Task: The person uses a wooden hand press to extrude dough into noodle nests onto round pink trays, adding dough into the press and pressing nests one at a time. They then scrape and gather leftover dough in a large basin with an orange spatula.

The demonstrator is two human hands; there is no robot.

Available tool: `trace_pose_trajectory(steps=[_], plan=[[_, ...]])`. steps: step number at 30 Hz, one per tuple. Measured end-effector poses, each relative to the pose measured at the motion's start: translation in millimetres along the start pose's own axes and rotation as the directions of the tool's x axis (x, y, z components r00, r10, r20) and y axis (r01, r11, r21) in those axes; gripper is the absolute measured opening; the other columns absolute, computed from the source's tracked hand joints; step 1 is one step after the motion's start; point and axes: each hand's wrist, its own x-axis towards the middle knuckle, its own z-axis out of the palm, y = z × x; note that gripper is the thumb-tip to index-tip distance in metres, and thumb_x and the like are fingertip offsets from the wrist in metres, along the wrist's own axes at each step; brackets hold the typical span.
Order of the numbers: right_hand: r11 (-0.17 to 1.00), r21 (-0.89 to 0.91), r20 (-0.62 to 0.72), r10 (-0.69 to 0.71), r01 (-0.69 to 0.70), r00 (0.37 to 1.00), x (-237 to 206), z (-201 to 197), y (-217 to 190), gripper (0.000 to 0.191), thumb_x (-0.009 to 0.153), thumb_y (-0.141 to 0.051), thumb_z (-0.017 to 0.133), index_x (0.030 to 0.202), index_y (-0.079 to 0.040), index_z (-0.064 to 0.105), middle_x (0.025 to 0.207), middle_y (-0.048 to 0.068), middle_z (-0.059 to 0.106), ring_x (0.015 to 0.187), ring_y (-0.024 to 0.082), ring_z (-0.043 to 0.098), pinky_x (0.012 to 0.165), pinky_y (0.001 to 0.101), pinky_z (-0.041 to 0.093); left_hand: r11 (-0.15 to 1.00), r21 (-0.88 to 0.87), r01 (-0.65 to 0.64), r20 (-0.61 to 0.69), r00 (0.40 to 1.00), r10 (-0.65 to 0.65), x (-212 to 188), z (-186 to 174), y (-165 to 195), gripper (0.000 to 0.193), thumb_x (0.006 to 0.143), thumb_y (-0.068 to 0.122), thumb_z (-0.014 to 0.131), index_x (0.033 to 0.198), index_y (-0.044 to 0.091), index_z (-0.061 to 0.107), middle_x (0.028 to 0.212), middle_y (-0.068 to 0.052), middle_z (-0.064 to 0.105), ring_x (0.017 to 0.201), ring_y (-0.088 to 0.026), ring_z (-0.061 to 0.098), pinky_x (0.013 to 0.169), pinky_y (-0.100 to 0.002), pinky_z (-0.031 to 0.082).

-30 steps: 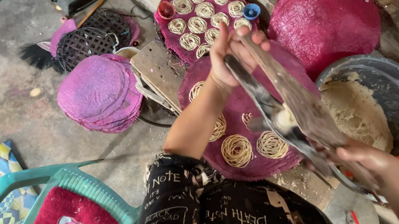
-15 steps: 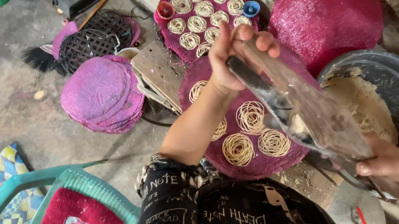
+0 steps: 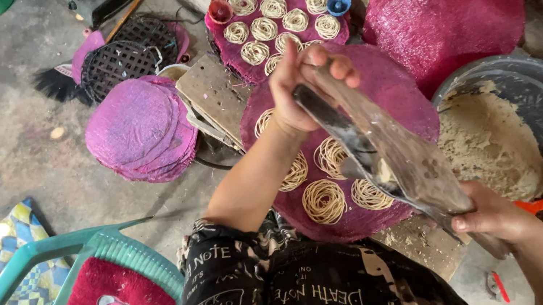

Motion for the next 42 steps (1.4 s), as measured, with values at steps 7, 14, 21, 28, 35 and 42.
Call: trace_pose_trajectory(steps=[7,14,21,28,35,42], plan=[[0.98,0.189,-0.1,-0.037,0.056,0.994,-15,-1,6,0.085,0.063,-0.038,0.083,0.129,0.012,0.064,0.109,0.021,0.074,0.097,0.031,0.066,0.078,0.0384,0.05,0.993,0.038,0.113,0.03,0.993,-0.115,26,-4,-15,0.071,0.112,0.074,0.041,0.129,0.011,0.069,0.126,-0.014,0.068,0.128,-0.036,0.06,0.116,-0.055,0.043],[0.897,0.231,-0.076,-0.369,0.376,0.926,-15,-6,-33,0.076,0.08,-0.043,0.075,0.137,0.004,0.057,0.109,0.026,0.07,0.093,0.034,0.069,0.076,0.0392,0.056,0.23,0.871,0.434,-0.285,0.828,-0.483,13,40,-12,0.077,0.085,0.043,0.067,0.151,0.011,0.045,0.146,-0.009,0.055,0.137,-0.031,0.054,0.108,-0.05,0.051],[0.694,0.226,-0.005,-0.7,0.683,0.714,67,29,-63,0.057,0.108,-0.049,0.057,0.139,-0.002,0.057,0.13,0.014,0.063,0.119,0.021,0.062,0.101,0.0367,0.051,0.297,0.897,0.326,-0.34,0.94,-0.006,-13,39,-37,0.039,0.08,0.012,0.084,0.113,0.0,0.065,0.102,-0.018,0.07,0.104,-0.026,0.066,0.094,-0.038,0.061],[0.527,-0.848,-0.321,-0.417,-0.061,0.85,136,69,-44,0.045,0.099,-0.041,0.058,0.14,-0.02,0.063,0.107,0.007,0.064,0.103,0.028,0.062,0.084,0.0418,0.056,-0.639,0.765,0.079,0.178,0.928,0.329,18,75,56,0.058,0.106,-0.014,0.033,0.162,-0.005,0.018,0.169,-0.021,0.027,0.16,-0.031,0.034,0.135,-0.038,0.036],[0.442,-0.879,-0.347,-0.339,-0.178,0.874,144,88,-43,0.05,0.092,-0.047,0.061,0.133,-0.018,0.064,0.115,0.007,0.06,0.118,0.031,0.053,0.086,0.0473,0.054,0.441,0.895,0.067,-0.224,0.923,0.314,-33,69,51,0.054,0.105,-0.01,0.036,0.157,-0.005,0.022,0.163,-0.022,0.031,0.153,-0.032,0.038,0.13,-0.039,0.038],[0.461,-0.887,-0.19,-0.406,0.02,0.894,150,89,-51,0.049,0.098,-0.057,0.058,0.128,-0.019,0.067,0.133,0.001,0.057,0.124,0.028,0.052,0.113,0.0492,0.047,0.751,0.656,0.075,-0.339,0.918,0.204,-57,72,21,0.051,0.103,-0.005,0.04,0.153,-0.005,0.026,0.156,-0.023,0.035,0.146,-0.032,0.041,0.124,-0.041,0.041]])
